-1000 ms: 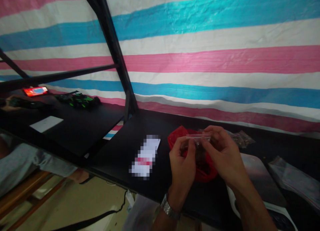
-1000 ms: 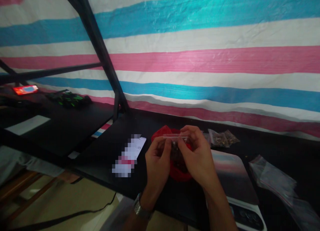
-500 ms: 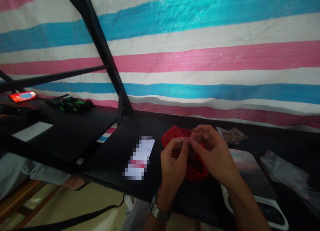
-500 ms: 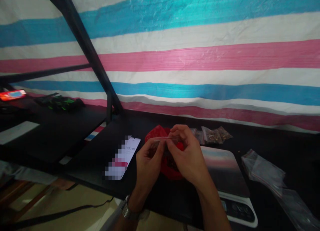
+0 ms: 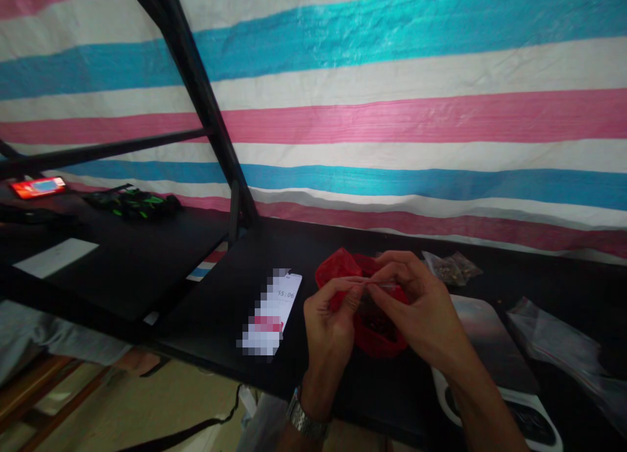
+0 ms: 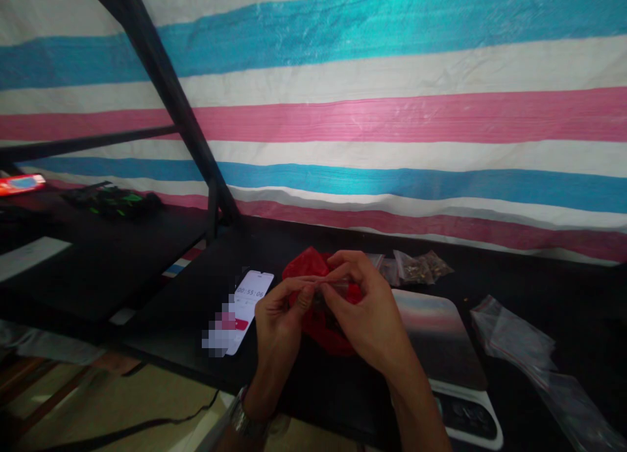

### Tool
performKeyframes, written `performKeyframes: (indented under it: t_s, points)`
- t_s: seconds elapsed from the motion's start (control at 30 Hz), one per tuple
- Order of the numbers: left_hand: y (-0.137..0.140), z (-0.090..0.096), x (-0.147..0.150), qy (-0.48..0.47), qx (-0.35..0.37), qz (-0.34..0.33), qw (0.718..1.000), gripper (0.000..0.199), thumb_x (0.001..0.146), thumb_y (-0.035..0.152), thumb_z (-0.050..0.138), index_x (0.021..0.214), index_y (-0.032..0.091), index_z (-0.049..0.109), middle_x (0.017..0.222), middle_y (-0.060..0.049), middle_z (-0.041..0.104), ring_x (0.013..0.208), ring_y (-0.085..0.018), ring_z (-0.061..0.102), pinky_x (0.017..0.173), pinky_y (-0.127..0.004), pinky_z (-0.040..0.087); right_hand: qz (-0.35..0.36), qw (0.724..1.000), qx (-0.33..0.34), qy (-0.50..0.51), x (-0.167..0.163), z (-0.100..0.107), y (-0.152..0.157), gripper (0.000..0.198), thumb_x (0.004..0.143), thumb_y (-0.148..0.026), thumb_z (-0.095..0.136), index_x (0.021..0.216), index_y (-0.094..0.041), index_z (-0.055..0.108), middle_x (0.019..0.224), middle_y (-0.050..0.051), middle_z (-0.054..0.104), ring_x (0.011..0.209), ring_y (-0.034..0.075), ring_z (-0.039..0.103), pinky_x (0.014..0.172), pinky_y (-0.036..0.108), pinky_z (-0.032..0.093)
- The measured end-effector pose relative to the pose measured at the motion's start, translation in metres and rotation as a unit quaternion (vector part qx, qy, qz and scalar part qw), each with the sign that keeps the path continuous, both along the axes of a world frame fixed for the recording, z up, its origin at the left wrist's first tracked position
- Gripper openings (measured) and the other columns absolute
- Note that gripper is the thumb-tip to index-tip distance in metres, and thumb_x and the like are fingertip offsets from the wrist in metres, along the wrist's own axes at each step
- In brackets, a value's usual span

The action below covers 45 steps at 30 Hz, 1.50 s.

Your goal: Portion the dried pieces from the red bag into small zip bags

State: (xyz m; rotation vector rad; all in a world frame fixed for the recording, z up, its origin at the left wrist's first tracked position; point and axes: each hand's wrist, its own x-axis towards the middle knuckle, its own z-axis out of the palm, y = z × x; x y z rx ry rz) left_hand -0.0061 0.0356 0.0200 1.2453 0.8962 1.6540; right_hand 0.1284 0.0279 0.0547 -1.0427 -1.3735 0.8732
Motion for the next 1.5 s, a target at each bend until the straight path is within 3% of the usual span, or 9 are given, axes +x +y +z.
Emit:
performKeyframes:
  t_s: [0.13,0.3,0.43,0.57,0.83,0.97,1.2,1.3,1.5]
  points:
    - [0.001,0.000,-0.006,0.138,0.042,0.034,0.989,0.031,0.106,0.032,0.054,0.110,0.021,0.082,0.112,-0.008,0.084,0.106,-0.025,0.078,0.097,-0.041,0.061,-0.134,0.990,0.051,0.003,0.010,0.010,0.002,0.022,0.081,-0.027,0.083,0.098,-0.024,0.069,0.082,-0.001,0.076,0.078,0.017,0.074,0.074,0.029,0.058]
    - [0.010,-0.013,-0.011,0.414,0.083,0.148,0.894,0.040,0.099,0.032,0.066,0.138,0.026,0.071,0.154,-0.014,0.060,0.146,-0.038,0.050,0.121,-0.064,0.042,-0.361,0.910,0.203,0.030,0.055,0.029,0.037,0.022,0.078,-0.028,0.082,0.093,-0.024,0.067,0.089,0.002,0.075,0.084,0.021,0.074,0.081,0.035,0.060]
    - [0.017,-0.031,-0.015,0.468,0.046,0.142,0.871,0.038,0.095,0.021,0.067,0.132,0.020,0.073,0.143,-0.018,0.062,0.135,-0.037,0.058,0.114,-0.060,0.052,-0.274,0.932,0.117,-0.207,0.077,0.023,0.081,0.006,0.086,-0.028,0.064,0.087,-0.023,0.066,0.092,0.005,0.077,0.094,0.023,0.073,0.089,0.039,0.059]
    - [0.022,-0.039,-0.021,0.441,0.021,0.139,0.886,0.044,0.090,0.002,0.057,0.128,0.014,0.074,0.135,-0.019,0.066,0.127,-0.033,0.064,0.112,-0.053,0.054,-0.125,0.937,0.017,-0.325,0.077,0.007,0.101,0.007,0.071,-0.017,0.071,0.066,-0.023,0.070,0.069,0.003,0.076,0.067,0.021,0.071,0.069,0.031,0.057]
    - [0.025,-0.022,-0.034,0.249,0.021,0.144,0.957,0.037,0.083,-0.001,0.049,0.099,0.019,0.077,0.105,-0.007,0.077,0.101,-0.022,0.073,0.095,-0.039,0.060,-0.053,0.920,0.046,-0.385,0.055,0.022,0.048,0.023,0.096,-0.029,0.060,0.109,-0.021,0.077,0.111,0.009,0.081,0.104,0.024,0.074,0.099,0.042,0.056]
    - [0.021,-0.016,-0.035,0.176,0.051,0.210,0.960,0.027,0.089,0.009,0.051,0.096,0.020,0.075,0.103,-0.007,0.076,0.102,-0.022,0.072,0.096,-0.039,0.059,0.044,0.847,0.049,-0.527,0.041,0.016,0.018,0.028,0.083,-0.009,0.067,0.103,-0.023,0.081,0.124,0.011,0.078,0.123,0.032,0.068,0.110,0.052,0.049]
    - [-0.001,0.021,-0.040,0.314,0.130,0.241,0.909,0.050,0.087,0.010,0.056,0.135,0.018,0.065,0.136,-0.015,0.066,0.131,-0.031,0.060,0.115,-0.052,0.047,-0.125,0.897,0.104,-0.410,0.106,0.026,-0.018,0.023,0.097,-0.031,0.058,0.103,-0.027,0.079,0.115,0.008,0.079,0.112,0.027,0.071,0.102,0.046,0.055]
    - [-0.016,0.042,-0.043,0.308,0.193,0.282,0.888,0.045,0.088,0.011,0.057,0.131,0.020,0.066,0.136,-0.014,0.064,0.132,-0.031,0.058,0.114,-0.049,0.046,-0.229,0.840,-0.017,-0.491,0.174,0.027,-0.040,0.027,0.092,-0.034,0.057,0.100,-0.023,0.080,0.109,0.013,0.080,0.106,0.033,0.073,0.100,0.050,0.054]
    - [-0.030,0.053,-0.031,0.286,0.266,0.276,0.878,0.028,0.091,0.009,0.056,0.113,0.021,0.068,0.115,-0.010,0.069,0.111,-0.027,0.064,0.099,-0.045,0.051,-0.199,0.769,-0.218,-0.568,0.241,-0.002,-0.076,0.021,0.083,-0.033,0.070,0.098,-0.021,0.079,0.109,0.016,0.081,0.103,0.035,0.078,0.091,0.042,0.057]
